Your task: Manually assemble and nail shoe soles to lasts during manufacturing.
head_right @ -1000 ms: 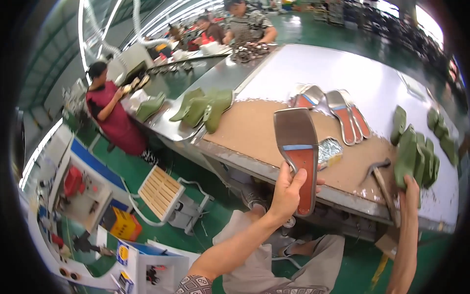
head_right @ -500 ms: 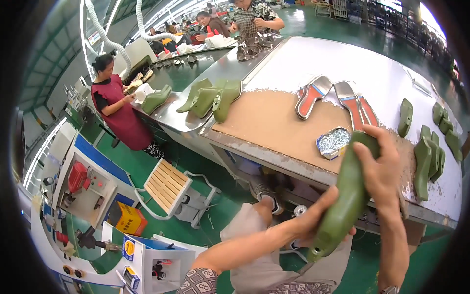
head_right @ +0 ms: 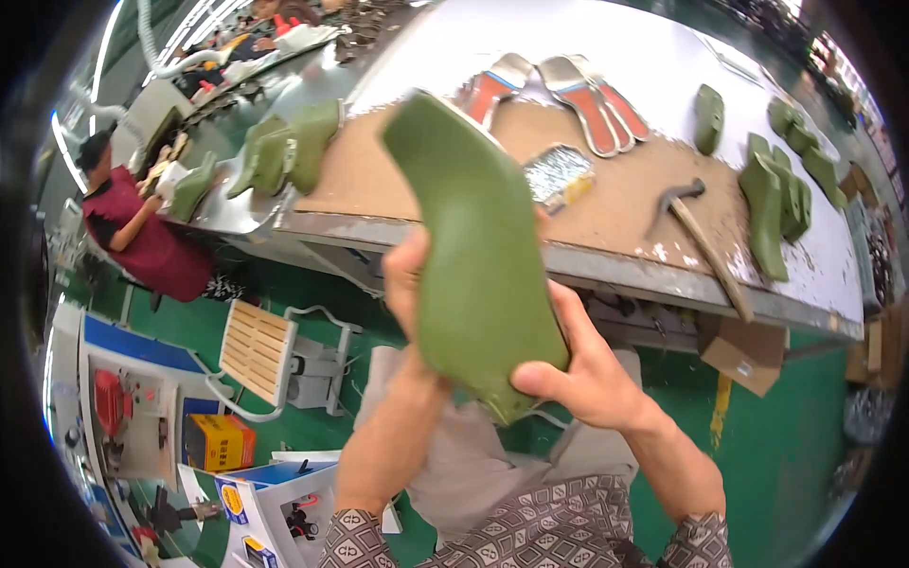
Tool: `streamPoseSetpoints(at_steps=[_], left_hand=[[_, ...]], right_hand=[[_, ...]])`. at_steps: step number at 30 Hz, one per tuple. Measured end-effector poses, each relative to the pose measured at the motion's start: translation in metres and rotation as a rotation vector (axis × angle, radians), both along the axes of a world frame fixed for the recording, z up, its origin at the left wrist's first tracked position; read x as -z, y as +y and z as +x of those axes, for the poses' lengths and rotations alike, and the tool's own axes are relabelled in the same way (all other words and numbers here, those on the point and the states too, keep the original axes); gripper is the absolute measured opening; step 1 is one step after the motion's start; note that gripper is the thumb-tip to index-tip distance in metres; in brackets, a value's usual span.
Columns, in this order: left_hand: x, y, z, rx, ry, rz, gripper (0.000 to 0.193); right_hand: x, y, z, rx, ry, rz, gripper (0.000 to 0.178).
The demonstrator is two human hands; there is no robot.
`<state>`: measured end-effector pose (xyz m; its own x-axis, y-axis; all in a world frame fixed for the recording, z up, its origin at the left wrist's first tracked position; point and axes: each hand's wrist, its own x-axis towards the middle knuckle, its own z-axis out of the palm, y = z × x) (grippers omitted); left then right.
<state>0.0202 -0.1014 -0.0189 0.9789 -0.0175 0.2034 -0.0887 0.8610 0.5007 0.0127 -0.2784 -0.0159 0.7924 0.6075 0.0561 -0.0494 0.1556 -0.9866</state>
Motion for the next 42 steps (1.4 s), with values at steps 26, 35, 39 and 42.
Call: streamPoseSetpoints(at_steps=[26,35,39,42], left_hand=[[0.024,-0.009,0.179,-0.249,-0.251,2.316,0.019],[0.043,-0.014,0.180,-0.370,-0.209,2.101,0.013],[0.041,-0.013,0.177,-0.394,-0.204,2.075,0.016],[0.039,-0.007,0.173,-0.401,-0.241,2.063,0.018]], right_hand=[[0.050,0.021,0.007,0.030,-0.971,-0.564,0.058],[0.056,0.017,0.009,0.150,-1.049,-0.463,0.057],[0.064,0.018,0.011,0.162,-1.066,-0.459,0.056],[0.062,0.020,0.011,0.154,-1.083,-0.465,0.054]])
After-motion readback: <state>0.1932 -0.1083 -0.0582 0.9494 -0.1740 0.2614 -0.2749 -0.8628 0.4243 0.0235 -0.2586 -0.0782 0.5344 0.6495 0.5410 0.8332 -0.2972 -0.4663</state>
